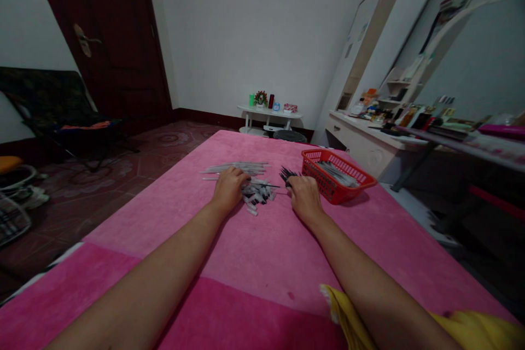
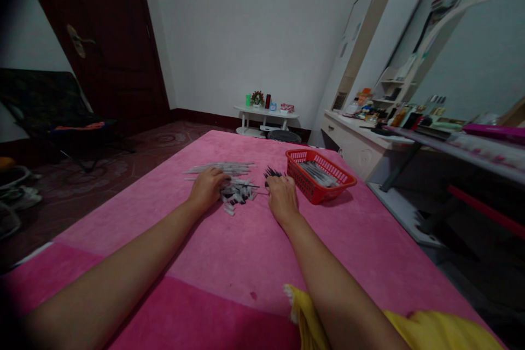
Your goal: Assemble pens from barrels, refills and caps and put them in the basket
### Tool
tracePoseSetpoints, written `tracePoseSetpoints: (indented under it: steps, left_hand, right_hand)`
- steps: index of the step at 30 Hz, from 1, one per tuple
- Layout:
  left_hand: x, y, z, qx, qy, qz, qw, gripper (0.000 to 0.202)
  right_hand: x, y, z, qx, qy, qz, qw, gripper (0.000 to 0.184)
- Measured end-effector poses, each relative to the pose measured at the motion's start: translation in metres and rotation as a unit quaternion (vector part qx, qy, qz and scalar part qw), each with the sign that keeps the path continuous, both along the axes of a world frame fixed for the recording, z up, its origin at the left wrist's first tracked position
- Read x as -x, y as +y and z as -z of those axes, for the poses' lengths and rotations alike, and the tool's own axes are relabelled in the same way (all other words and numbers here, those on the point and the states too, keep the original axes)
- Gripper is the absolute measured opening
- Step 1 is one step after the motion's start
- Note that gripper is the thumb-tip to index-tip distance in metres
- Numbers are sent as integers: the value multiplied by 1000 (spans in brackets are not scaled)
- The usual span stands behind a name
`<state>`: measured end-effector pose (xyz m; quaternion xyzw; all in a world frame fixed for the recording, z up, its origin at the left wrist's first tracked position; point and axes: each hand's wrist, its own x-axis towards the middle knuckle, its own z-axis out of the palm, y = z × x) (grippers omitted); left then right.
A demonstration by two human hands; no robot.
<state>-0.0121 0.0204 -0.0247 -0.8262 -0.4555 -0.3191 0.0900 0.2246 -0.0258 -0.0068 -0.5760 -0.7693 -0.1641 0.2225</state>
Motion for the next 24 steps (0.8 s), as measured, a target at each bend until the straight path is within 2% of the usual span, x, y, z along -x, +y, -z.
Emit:
tracePoseSetpoints:
  steps: [5,10,15,18,21,24]
  left_hand:
    - [-10,-8,-1,-14,1,60,998,23]
    - [-16,-11,-1,1,-24,97,995,22]
    - [-11,-4,4,27,-85,88,992,25]
    - [-6,2,7,25,-118,65,991,28]
    - [-3,5,9,17,-160,41,986,26]
    - [-3,6,7,-2,-263,40,964,22]
  right_hand:
    - [12,-4,-2,2,34,-44,998,12]
    - [23,-5,-2,-7,181,-140,973,14]
    - [21,6,6,-23,361,-128,923,12]
    - [15,13,13,-6,416,-103,903,15]
    - [9,16,18,37,365,-85,926,10]
    - [8,12,19,75,256,-85,960,10]
